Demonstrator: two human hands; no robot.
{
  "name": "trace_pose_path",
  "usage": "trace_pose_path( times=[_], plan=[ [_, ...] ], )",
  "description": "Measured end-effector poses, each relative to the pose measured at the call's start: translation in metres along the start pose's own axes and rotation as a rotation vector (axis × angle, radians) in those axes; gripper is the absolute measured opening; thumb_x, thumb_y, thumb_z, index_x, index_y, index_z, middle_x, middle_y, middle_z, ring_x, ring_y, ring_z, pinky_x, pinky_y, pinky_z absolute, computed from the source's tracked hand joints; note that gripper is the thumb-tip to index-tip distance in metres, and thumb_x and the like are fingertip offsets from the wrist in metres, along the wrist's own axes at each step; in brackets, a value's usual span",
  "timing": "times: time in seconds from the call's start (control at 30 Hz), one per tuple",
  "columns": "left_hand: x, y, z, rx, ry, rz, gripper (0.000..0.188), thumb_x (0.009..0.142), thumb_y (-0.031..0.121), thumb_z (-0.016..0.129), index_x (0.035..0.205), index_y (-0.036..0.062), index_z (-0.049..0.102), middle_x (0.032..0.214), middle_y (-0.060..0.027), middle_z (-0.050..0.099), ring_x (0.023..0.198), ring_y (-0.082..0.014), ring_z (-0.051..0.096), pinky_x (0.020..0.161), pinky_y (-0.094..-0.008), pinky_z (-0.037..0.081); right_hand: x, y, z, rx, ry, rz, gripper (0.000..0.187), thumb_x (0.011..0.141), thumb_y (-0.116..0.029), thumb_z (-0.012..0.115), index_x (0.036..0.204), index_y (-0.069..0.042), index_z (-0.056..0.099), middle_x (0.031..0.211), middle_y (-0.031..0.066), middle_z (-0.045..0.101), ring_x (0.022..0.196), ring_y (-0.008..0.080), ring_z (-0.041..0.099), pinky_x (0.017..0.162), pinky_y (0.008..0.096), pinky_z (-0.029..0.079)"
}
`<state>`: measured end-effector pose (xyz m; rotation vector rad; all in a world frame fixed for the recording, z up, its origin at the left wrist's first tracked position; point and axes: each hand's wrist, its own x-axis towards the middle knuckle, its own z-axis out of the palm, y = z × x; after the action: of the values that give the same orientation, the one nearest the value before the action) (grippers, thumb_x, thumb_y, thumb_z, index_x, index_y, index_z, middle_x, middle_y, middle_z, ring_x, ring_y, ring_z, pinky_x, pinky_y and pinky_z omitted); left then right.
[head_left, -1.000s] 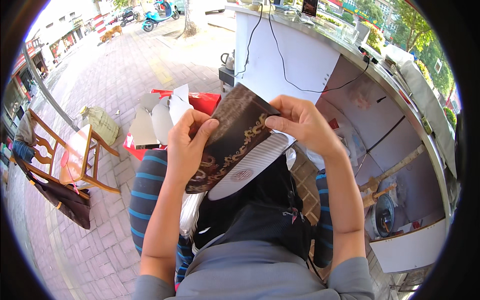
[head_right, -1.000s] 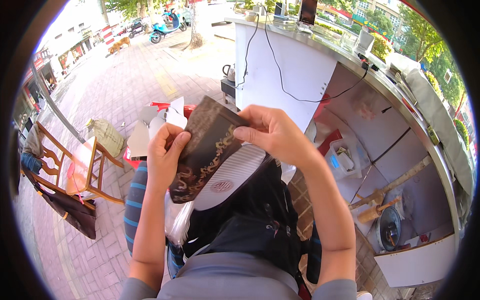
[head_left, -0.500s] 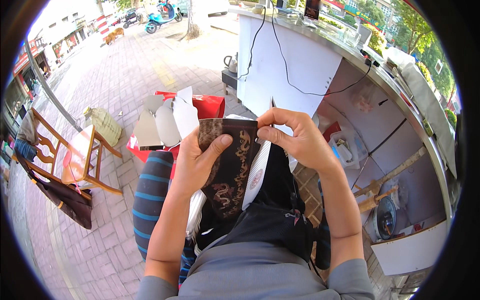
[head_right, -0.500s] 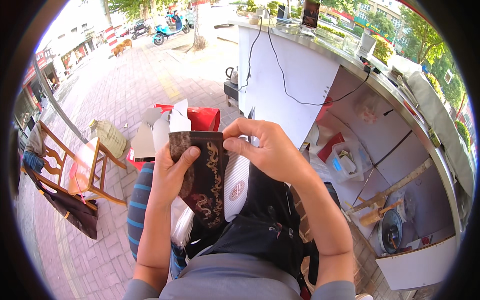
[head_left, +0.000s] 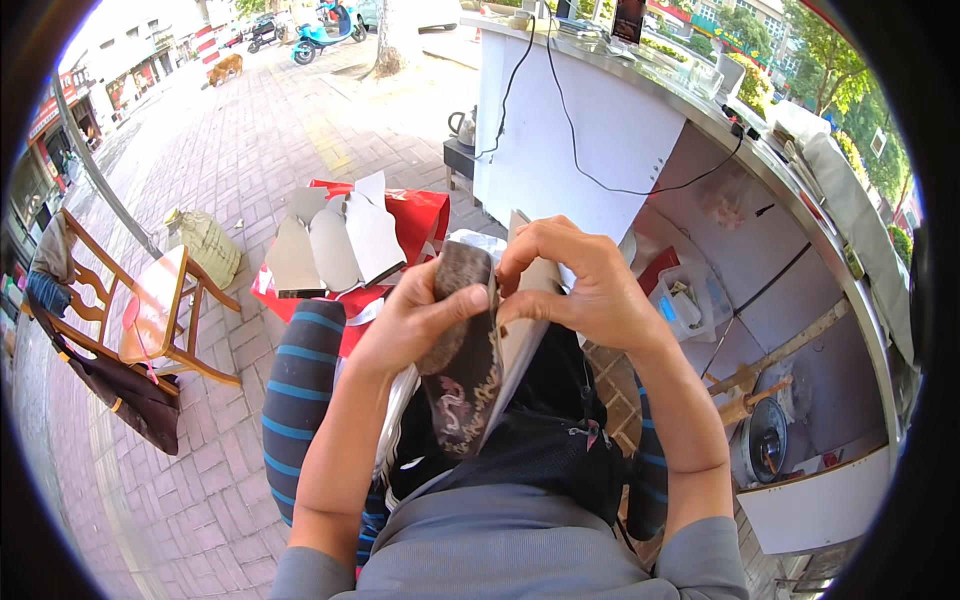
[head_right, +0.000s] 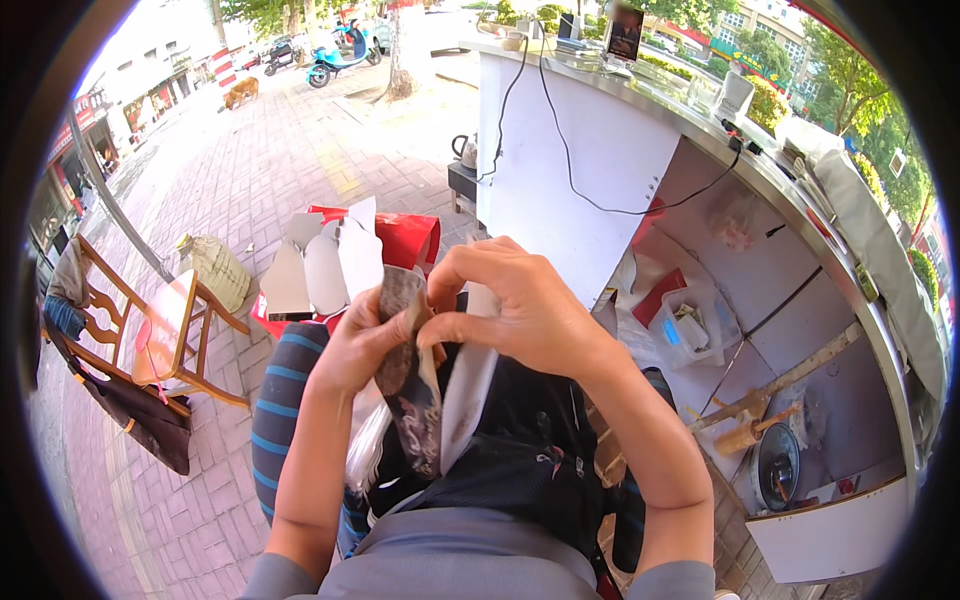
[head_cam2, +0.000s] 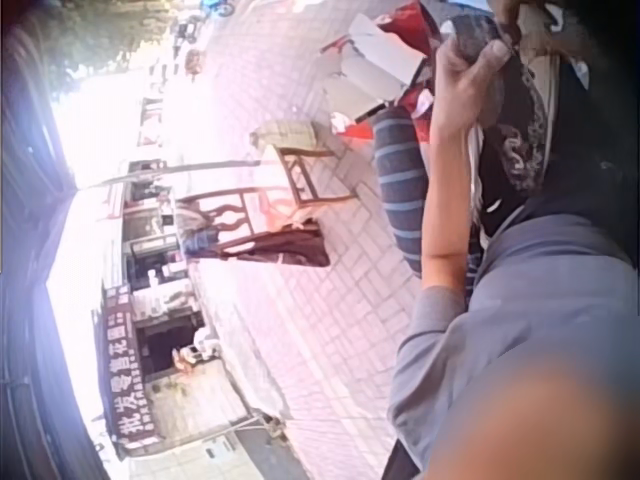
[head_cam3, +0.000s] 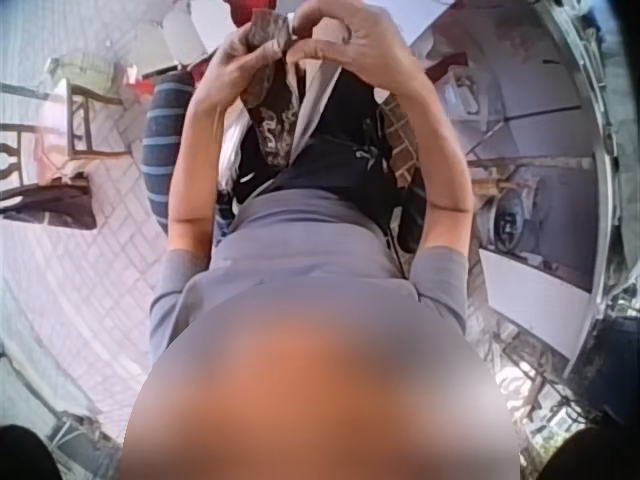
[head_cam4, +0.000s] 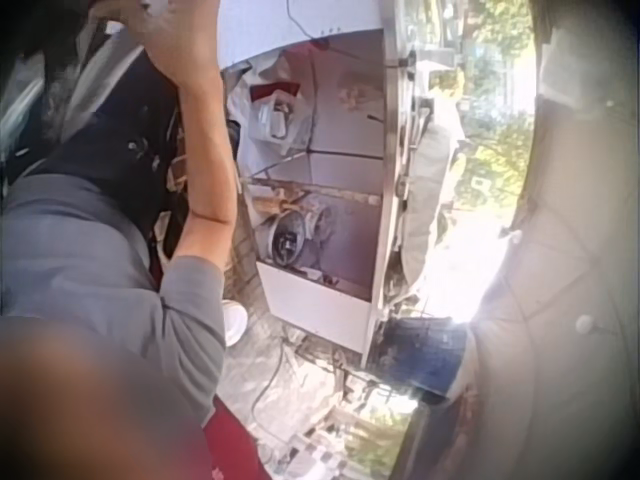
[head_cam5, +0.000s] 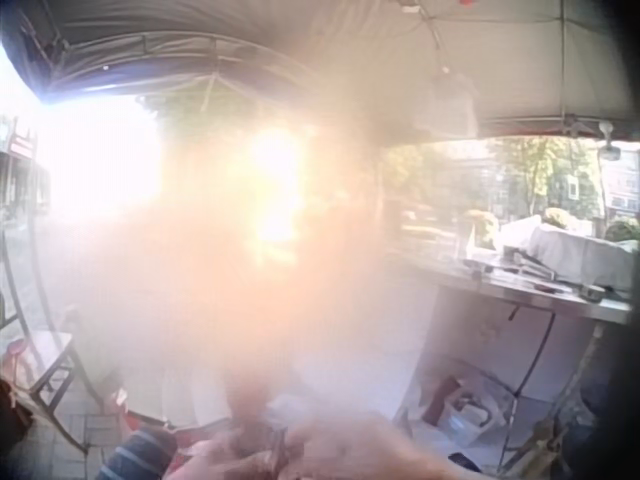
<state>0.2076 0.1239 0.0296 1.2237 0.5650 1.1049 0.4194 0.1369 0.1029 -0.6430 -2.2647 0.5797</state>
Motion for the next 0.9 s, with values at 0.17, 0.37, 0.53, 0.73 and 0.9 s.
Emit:
trace_pose_path(
  times=[0.17, 0.37, 0.53, 0.73, 0.9],
  plan=[
    [-0.005, 0.005, 0.000, -0.018, 0.211, 0.143, 0.027, 0.095, 0.019, 0.067, 0.111, -0.0009, 0.061, 0.096, -0.0034, 0.068, 0.085, -0.0076, 0.063, 0.077, -0.0250, 0.052, 0.002, 0.001, 0.000, -0.035, 0.257, -0.045, 0.027, 0.074, -0.011, 0.081, 0.091, -0.006, 0.060, 0.104, 0.0050, 0.066, 0.100, 0.0171, 0.061, 0.095, 0.0325, 0.043],
    [-0.016, 0.015, 0.016, 0.026, 0.484, 0.343, 0.026, 0.096, 0.019, 0.065, 0.109, -0.0029, 0.061, 0.095, -0.0041, 0.069, 0.080, -0.0091, 0.063, 0.072, -0.0234, 0.053, -0.015, -0.012, 0.029, -0.297, 0.563, -0.179, 0.013, 0.082, 0.003, 0.071, 0.092, 0.000, 0.064, 0.088, 0.0091, 0.064, 0.072, 0.0173, 0.061, 0.068, 0.0271, 0.049],
    [-0.024, 0.013, 0.037, 0.181, 0.628, 0.487, 0.025, 0.097, 0.018, 0.065, 0.108, -0.0046, 0.062, 0.094, -0.0038, 0.068, 0.082, -0.0076, 0.060, 0.074, -0.0226, 0.049, -0.013, -0.017, 0.069, -0.169, 0.653, -0.027, 0.019, 0.083, 0.006, 0.071, 0.100, 0.001, 0.066, 0.092, 0.0090, 0.066, 0.077, 0.0154, 0.064, 0.071, 0.0261, 0.051],
    [-0.029, 0.009, 0.050, 0.355, 0.788, 0.624, 0.019, 0.095, 0.012, 0.067, 0.104, -0.0043, 0.062, 0.092, -0.0016, 0.066, 0.080, -0.0063, 0.056, 0.074, -0.0205, 0.046, -0.011, -0.026, 0.075, -0.159, 0.677, 0.004, 0.025, 0.083, 0.006, 0.071, 0.106, -0.001, 0.067, 0.096, 0.0086, 0.065, 0.079, 0.0145, 0.065, 0.073, 0.0256, 0.052],
    [-0.032, 0.007, 0.050, 0.428, 0.775, 0.662, 0.018, 0.094, 0.012, 0.067, 0.099, -0.0037, 0.061, 0.087, -0.0003, 0.060, 0.077, -0.0062, 0.053, 0.071, -0.0201, 0.044, -0.010, -0.032, 0.082, 0.048, 0.681, 0.048, 0.019, 0.082, 0.006, 0.072, 0.100, 0.002, 0.067, 0.091, 0.0072, 0.063, 0.077, 0.0121, 0.060, 0.071, 0.0241, 0.050]
  ],
)
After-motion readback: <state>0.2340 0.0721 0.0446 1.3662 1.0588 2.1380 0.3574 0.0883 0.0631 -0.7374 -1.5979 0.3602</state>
